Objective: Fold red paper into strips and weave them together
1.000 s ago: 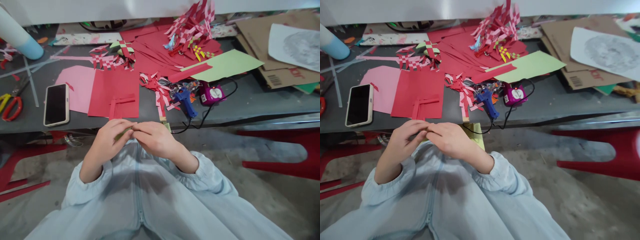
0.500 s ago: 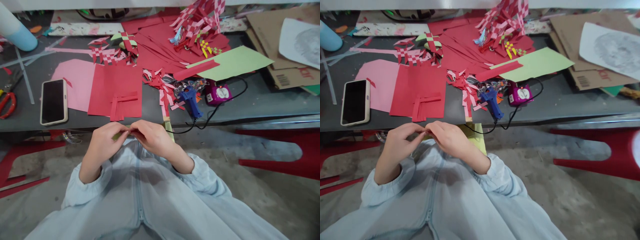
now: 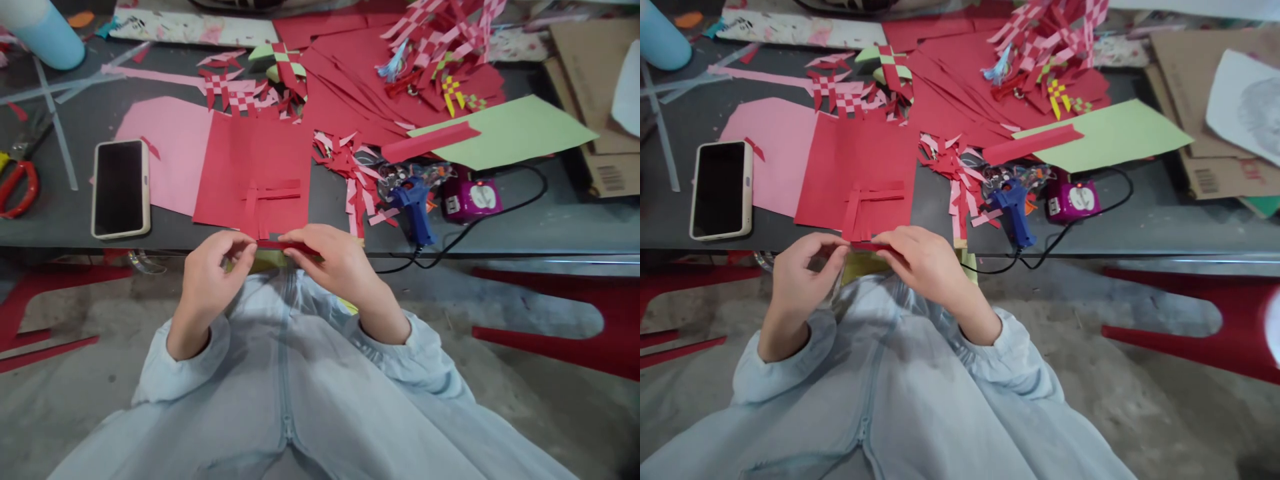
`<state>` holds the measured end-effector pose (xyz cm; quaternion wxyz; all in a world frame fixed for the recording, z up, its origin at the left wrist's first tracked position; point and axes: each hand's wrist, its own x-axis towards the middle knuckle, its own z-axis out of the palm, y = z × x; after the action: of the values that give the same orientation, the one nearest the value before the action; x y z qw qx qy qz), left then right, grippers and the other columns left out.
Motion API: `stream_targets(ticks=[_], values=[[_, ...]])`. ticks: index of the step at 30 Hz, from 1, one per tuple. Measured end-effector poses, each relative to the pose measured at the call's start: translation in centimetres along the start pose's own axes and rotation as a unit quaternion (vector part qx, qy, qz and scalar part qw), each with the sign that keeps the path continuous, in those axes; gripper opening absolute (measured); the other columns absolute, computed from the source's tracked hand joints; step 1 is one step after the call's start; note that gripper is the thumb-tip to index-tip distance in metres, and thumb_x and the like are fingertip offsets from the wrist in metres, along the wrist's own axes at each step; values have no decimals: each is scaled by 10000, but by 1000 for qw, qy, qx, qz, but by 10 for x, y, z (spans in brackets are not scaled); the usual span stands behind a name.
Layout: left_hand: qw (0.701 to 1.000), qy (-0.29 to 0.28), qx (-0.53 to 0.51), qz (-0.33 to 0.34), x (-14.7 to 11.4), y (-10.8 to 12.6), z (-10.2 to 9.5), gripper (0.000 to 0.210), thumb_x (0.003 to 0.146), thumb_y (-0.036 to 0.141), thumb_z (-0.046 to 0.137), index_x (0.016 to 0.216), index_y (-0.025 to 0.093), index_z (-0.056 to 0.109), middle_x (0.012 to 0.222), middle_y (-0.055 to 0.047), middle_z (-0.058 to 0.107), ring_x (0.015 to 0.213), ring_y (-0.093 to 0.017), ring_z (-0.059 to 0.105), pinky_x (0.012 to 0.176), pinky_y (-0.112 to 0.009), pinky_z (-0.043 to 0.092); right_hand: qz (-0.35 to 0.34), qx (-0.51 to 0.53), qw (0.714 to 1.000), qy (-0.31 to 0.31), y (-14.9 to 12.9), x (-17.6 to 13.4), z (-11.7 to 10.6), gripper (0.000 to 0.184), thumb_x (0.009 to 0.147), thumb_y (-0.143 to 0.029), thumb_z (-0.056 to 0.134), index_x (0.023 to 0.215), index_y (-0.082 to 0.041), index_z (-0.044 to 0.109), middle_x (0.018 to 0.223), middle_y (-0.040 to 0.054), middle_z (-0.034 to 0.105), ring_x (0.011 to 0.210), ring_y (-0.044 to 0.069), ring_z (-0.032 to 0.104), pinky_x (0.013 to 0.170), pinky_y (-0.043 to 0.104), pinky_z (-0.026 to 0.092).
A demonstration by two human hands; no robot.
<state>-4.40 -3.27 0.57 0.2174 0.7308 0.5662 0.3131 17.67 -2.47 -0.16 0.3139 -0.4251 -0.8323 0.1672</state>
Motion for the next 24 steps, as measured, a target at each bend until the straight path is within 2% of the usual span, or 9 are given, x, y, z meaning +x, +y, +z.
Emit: stream_targets(ticks=[3, 6, 14, 24], values=[[995, 17, 88, 43, 3, -8, 2, 248, 972, 359, 523, 1083, 213, 690, 1073, -71, 752, 1002, -227, 662, 961, -394, 502, 12, -19, 999, 25, 5, 4, 0, 184, 976, -255, 569, 1052, -167, 713, 968, 79, 790, 884, 196, 730, 791, 313, 561], [990, 1, 128, 61, 4, -16, 5, 313, 991, 376, 504, 1212, 210, 651, 1211, -90, 726, 1159, -271, 604, 1058, -453, 442, 38, -24, 998, 37, 10, 7, 0, 179, 976, -241, 555, 1047, -184, 710, 960, 77, 786, 894, 199, 727, 794, 322, 561], [989, -25, 119, 84, 5, -19, 6, 336, 999, 352, 485, 1239, 183, 647, 1213, -107, 732, 1209, -286, 595, 1071, -472, 411, 80, -37, 996, 14, 18, 10, 7, 194, 975, -240, 536, 1030, -187, 714, 938, 84, 775, 870, 204, 711, 763, 324, 536], [984, -73, 91, 132, 11, -21, 11, 343, 1014, 317, 458, 1261, 154, 632, 1256, -115, 723, 1269, -251, 622, 1164, -466, 370, 75, -77, 994, -22, 23, 8, 14, 220, 974, -259, 540, 1020, -187, 742, 914, 91, 765, 838, 219, 686, 729, 335, 504]])
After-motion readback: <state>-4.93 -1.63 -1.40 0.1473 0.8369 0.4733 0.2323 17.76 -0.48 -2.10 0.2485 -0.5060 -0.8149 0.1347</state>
